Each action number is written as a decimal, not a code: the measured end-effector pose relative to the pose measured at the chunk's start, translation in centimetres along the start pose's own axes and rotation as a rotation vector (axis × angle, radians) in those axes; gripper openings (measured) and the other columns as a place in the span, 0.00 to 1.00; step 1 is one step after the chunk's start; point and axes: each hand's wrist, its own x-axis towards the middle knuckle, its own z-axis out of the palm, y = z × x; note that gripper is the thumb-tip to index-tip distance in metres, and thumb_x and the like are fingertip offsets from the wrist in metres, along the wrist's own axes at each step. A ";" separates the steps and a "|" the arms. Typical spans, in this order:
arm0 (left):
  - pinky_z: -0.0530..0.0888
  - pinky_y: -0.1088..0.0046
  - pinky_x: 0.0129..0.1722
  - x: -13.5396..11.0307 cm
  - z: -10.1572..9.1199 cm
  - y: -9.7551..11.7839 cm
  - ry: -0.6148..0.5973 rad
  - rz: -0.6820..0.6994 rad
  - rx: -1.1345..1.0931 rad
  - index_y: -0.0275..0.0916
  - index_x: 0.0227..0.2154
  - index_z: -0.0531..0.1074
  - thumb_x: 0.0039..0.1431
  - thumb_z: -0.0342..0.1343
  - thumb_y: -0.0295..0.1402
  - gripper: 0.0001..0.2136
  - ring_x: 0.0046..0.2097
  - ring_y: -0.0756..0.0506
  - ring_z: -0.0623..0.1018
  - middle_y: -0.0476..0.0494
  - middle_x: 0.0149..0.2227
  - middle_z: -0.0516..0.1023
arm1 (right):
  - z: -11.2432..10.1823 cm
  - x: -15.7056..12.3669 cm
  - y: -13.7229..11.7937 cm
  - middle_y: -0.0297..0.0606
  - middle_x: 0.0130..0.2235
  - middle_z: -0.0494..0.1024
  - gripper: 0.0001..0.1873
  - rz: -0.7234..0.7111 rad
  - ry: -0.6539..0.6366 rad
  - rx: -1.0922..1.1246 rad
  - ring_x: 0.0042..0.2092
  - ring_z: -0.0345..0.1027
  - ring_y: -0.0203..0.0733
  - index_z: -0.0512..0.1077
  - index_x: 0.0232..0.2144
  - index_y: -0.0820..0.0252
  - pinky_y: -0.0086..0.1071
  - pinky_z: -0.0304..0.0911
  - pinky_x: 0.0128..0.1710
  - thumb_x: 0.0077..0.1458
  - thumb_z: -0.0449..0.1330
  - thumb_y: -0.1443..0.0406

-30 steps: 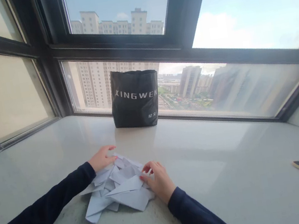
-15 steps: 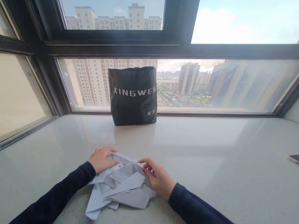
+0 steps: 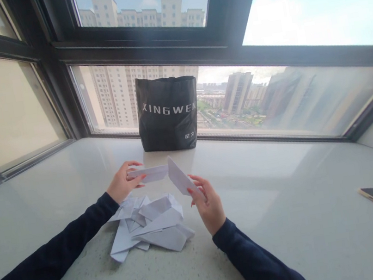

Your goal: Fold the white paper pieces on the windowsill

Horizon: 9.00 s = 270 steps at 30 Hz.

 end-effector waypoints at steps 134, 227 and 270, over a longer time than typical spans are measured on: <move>0.71 0.75 0.30 -1.4 0.8 1.7 -0.568 -0.290 -0.263 0.34 0.33 0.74 0.33 0.63 0.45 0.23 0.29 0.49 0.73 0.47 0.27 0.74 | -0.1 -0.1 0.9 0.35 0.26 0.75 0.10 -0.106 -0.202 -0.524 0.30 0.64 0.42 0.70 0.23 0.56 0.38 0.54 0.37 0.49 0.55 0.58; 0.64 0.73 0.16 -7.5 5.1 5.1 -0.529 0.665 0.996 0.36 0.24 0.66 0.58 0.38 0.34 0.14 0.21 0.44 0.74 0.43 0.22 0.73 | -4.3 5.8 0.9 0.39 0.37 0.70 0.13 0.018 -0.284 -0.948 0.39 0.62 0.43 0.67 0.40 0.58 0.37 0.54 0.41 0.50 0.51 0.69; 0.63 0.77 0.22 0.3 -6.7 -1.1 -0.581 -0.156 1.059 0.37 0.19 0.68 0.28 0.62 0.38 0.14 0.24 0.47 0.71 0.50 0.19 0.72 | 1.3 -1.3 -0.9 0.36 0.29 0.63 0.16 -0.021 -0.263 -0.210 0.31 0.59 0.39 0.67 0.43 0.57 0.32 0.59 0.30 0.54 0.47 0.62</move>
